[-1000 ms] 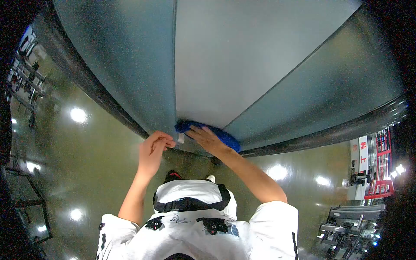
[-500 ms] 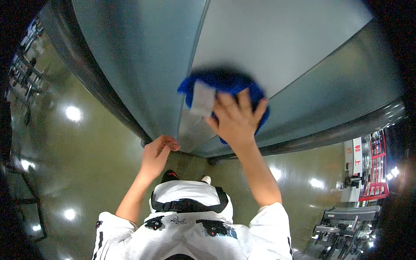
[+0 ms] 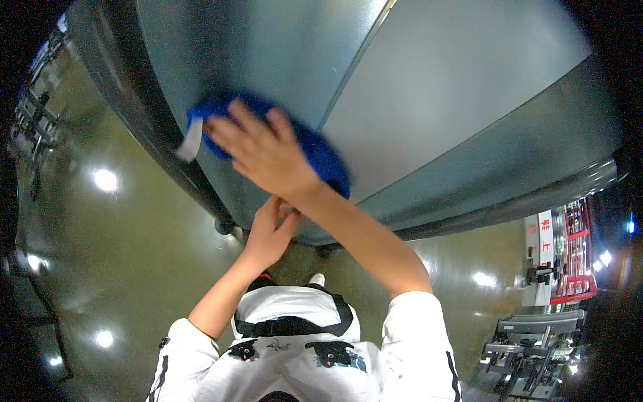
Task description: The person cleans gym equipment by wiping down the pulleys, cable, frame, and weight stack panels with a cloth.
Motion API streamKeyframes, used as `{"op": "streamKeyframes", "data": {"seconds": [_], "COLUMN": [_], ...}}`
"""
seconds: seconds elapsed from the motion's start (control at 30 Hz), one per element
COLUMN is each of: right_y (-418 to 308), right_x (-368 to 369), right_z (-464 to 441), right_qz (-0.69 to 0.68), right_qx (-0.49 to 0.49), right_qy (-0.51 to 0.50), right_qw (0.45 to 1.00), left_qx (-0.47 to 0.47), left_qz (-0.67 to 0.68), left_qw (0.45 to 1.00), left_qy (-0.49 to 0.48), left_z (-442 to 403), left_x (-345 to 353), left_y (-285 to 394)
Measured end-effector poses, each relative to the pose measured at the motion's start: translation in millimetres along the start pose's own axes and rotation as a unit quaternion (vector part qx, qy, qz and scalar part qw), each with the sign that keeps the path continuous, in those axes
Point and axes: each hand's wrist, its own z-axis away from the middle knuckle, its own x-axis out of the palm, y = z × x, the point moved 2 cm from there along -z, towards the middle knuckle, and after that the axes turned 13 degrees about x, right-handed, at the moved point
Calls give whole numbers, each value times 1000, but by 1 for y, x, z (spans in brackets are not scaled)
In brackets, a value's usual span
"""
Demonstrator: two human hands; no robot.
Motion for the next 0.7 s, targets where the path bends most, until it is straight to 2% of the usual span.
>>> {"op": "streamKeyframes", "data": {"seconds": [0.03,0.1,0.13,0.2,0.27,0.3,0.37,0.47,0.5,0.53,0.6,0.63,0.67,0.7], "right_y": [-13,-39,-48,-60,-61,-60,-52,-35,-27,-18,8,23,37,61], "right_x": [18,58,73,97,110,112,108,86,68,49,19,7,-12,-11], "right_z": [14,48,70,112,144,151,152,134,118,100,73,63,49,45], "right_qz": [-7,-35,-38,-43,-56,-59,-146,-128,-46,36,35,50,135,19], "right_qx": [-37,-88,-123,-157,-240,-242,-137,-98,-105,-109,19,76,149,176], "right_qy": [-8,-49,-83,-118,-272,-273,-323,-326,-202,-73,-104,-43,-94,100], "right_qw": [999,994,988,980,930,929,925,932,973,991,994,995,975,979], "left_qx": [-2,-66,-69,-139,-124,-108,-143,-93,-96,-96,-108,-111,-115,-117], "left_qz": [0,-125,-124,-173,-197,-219,-204,-228,-227,-202,-123,-122,-94,-66], "left_qw": [1000,984,984,949,946,943,940,959,960,966,980,980,983,986], "left_qy": [-3,-104,-106,-224,-225,-227,-231,-139,-136,-130,-112,-112,-106,-101], "left_z": [2,8,18,44,57,60,57,49,46,43,42,43,42,42], "left_x": [-5,-16,-17,-15,-21,-26,-38,-51,-55,-59,-59,-59,-59,-58], "left_y": [-10,-35,-52,-83,-77,-76,-80,-64,-57,-52,-39,-33,-27,-24]}}
